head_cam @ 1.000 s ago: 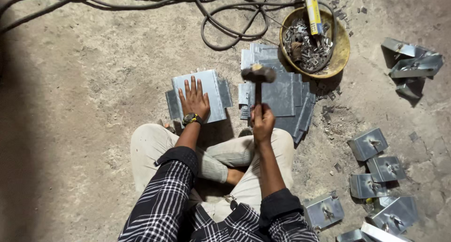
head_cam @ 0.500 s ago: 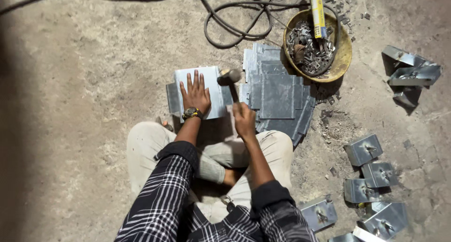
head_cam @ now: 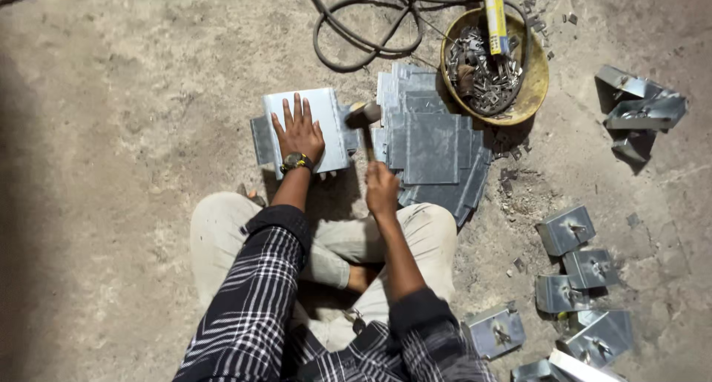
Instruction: The person sits cross-legged on the floor and uses a hammer to strike a rectangular metal sheet placed on a gear-shaped anvil. They repeatedly hit the metal sheet to shape it, occasionally adjusting its position on the anvil.
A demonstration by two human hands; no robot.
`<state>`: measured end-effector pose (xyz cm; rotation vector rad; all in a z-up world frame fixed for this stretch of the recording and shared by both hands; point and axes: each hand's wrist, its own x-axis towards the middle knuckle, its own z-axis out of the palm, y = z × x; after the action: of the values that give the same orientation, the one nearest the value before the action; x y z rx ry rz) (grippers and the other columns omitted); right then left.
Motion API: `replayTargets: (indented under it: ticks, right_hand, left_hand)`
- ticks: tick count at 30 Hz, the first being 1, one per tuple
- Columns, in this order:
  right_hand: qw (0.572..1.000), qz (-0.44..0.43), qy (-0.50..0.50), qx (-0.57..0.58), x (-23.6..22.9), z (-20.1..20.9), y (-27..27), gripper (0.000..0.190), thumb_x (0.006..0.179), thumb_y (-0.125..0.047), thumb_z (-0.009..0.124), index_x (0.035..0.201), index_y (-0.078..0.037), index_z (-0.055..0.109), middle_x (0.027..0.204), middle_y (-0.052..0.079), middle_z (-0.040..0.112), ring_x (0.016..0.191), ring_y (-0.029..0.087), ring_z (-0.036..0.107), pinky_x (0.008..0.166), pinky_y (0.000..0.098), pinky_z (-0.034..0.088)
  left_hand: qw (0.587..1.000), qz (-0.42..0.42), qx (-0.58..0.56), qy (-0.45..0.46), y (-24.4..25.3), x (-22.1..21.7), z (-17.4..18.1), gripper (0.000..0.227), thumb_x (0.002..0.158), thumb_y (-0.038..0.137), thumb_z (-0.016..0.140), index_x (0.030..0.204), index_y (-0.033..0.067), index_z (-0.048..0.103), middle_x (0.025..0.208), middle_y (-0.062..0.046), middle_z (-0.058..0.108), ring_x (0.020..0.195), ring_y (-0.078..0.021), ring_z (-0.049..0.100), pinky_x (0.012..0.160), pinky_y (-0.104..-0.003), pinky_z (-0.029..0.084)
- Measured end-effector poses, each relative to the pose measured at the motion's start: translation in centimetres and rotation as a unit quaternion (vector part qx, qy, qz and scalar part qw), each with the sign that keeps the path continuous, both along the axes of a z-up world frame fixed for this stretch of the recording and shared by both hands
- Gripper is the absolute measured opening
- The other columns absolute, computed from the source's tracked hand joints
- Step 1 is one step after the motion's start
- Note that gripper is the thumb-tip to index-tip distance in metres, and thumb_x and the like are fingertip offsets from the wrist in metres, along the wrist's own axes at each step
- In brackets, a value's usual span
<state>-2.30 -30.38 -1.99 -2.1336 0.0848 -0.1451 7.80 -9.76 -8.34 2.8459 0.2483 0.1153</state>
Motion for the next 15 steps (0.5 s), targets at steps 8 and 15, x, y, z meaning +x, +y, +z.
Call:
replayTargets:
  ticks: [8, 15]
  right_hand:
    - [0.938, 0.019, -0.146, 0.314, -1.8, 1.4, 1.5, 0.025, 0.116, -0.024, 0.056, 0.103, -0.003, 0.053, 0.080, 0.009, 0.052, 0.063, 0.009, 0.046, 0.052, 0.0318, 0.034]
    - [0.997, 0.016, 0.057, -0.041, 0.4, 2.1, 0.6, 0.026, 0.108, -0.024, 0.061, 0.095, -0.002, 0.065, 0.073, 0.008, 0.061, 0.063, 0.014, 0.054, 0.058, 0.0335, 0.042]
  left_hand:
    - [0.999, 0.035, 0.008, 0.004, 0.3, 2.7, -0.3, 0.065, 0.104, 0.039, 0.040, 0.163, 0.0120, 0.030, 0.173, -0.006, 0.014, 0.158, -0.0327, 0.009, 0.123, -0.063, 0.003]
    - [1.000, 0.025, 0.006, -0.005, 0.7, 3.2, 0.3, 0.066, 0.102, 0.041, 0.041, 0.161, 0.0126, 0.032, 0.172, -0.007, 0.015, 0.157, -0.0336, 0.009, 0.122, -0.064, 0.003]
